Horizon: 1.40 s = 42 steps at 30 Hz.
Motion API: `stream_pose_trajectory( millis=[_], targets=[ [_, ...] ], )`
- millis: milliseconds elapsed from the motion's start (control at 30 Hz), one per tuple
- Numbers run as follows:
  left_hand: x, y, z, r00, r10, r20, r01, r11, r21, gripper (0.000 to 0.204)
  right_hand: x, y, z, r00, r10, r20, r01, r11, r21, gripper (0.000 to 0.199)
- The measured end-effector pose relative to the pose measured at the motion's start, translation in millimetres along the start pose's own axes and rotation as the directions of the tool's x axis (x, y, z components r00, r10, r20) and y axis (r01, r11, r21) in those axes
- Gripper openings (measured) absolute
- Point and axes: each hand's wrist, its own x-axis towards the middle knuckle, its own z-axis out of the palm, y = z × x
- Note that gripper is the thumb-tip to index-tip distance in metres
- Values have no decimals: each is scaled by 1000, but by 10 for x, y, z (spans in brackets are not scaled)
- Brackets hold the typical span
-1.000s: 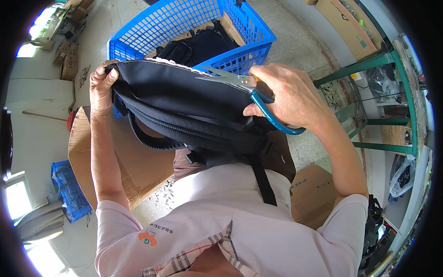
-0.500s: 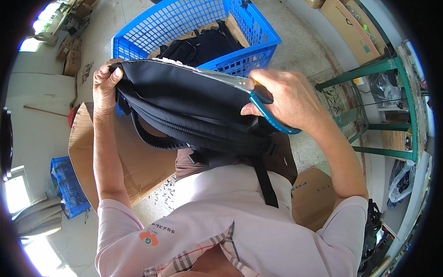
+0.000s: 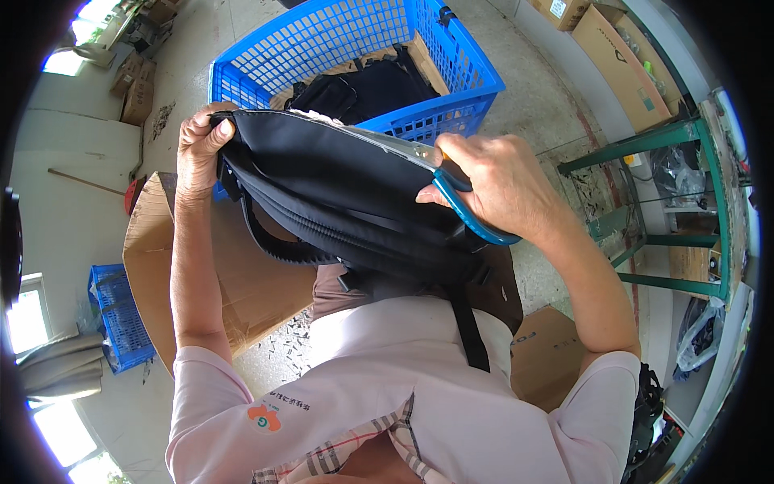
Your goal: Using scissors to trim excess material or threads from black backpacks in a manufacturing or workshop setting.
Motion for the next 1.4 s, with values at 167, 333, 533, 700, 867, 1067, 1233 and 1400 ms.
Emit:
stream_pose_trajectory(
  millis=[167,333,533,700,867,1067,1233,1400],
  targets=[
    [-3,23,-4,999,12,39,-11,1000,-18,26,106,-85,-63,994,74,78,-78,996,44,41],
    [-15,78,38,999,0,37,2,999,-49,25,211,-122,-39,998,54,34,-56,997,46,43],
    [-45,25,-1,1000,-1,29,3,997,-80,22,181,-79,47,999,-28,30,28,1000,-2,41],
    [-55,68,23,998,35,46,-32,998,-59,20,140,-90,82,997,-70,-26,70,998,-2,42],
    [-43,169,80,994,57,94,-53,998,-41,19,233,-212,10,999,-11,-32,13,998,54,44],
    [-60,148,69,993,57,107,-56,998,-11,18,208,-172,49,1000,18,25,-19,999,31,43],
    [-78,149,74,992,53,113,-49,998,-42,17,209,-210,1,1000,24,2,-24,992,124,44],
    [-67,202,95,986,56,156,-52,998,-30,16,281,-266,-76,999,29,33,-32,995,95,50]
  ],
)
